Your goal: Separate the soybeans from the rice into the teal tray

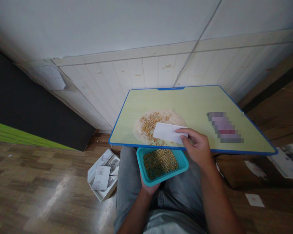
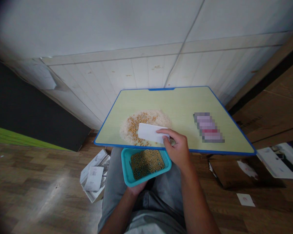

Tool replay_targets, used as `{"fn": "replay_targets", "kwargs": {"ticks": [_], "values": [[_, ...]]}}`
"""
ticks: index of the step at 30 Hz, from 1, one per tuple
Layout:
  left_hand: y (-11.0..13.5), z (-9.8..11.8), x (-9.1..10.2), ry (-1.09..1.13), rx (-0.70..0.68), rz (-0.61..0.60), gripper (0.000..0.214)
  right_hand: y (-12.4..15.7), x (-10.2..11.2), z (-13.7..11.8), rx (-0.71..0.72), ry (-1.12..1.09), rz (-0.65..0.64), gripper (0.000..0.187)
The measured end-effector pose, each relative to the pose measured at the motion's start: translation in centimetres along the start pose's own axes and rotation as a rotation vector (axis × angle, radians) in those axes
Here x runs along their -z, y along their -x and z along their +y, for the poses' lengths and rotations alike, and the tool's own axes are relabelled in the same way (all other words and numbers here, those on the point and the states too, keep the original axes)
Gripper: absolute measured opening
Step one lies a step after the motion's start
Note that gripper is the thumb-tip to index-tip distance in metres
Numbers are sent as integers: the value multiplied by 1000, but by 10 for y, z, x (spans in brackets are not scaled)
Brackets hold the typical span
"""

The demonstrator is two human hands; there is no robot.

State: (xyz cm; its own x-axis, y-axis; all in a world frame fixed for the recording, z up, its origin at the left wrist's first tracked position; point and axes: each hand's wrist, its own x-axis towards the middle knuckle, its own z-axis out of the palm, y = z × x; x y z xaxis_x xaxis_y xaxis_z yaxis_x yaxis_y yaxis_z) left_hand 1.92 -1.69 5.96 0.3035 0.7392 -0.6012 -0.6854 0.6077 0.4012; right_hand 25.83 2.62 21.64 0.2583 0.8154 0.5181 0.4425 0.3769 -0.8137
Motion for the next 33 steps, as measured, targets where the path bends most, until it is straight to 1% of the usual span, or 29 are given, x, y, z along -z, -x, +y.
{"fn": "replay_targets", "kwargs": {"ticks": [9,14,20,24,30,33], "values": [[-7,-7,8,27,0,2,51,2,2,0,-3,-30,-25,25],[-9,-8,10,31,-13,-19,50,2,3,-2,11,-46,-30,25],[-6,-6,4,-35,-8,60,52,4,4,0,-9,-46,-52,24],[-3,-5,2,-34,8,66,55,5,4,1,-8,-42,-58,26],[-7,-9,9,-20,-3,15,54,5,3,1,-11,-36,-57,26],[-8,-9,10,-10,-19,-76,49,5,4,1,-3,-41,-51,26]]}}
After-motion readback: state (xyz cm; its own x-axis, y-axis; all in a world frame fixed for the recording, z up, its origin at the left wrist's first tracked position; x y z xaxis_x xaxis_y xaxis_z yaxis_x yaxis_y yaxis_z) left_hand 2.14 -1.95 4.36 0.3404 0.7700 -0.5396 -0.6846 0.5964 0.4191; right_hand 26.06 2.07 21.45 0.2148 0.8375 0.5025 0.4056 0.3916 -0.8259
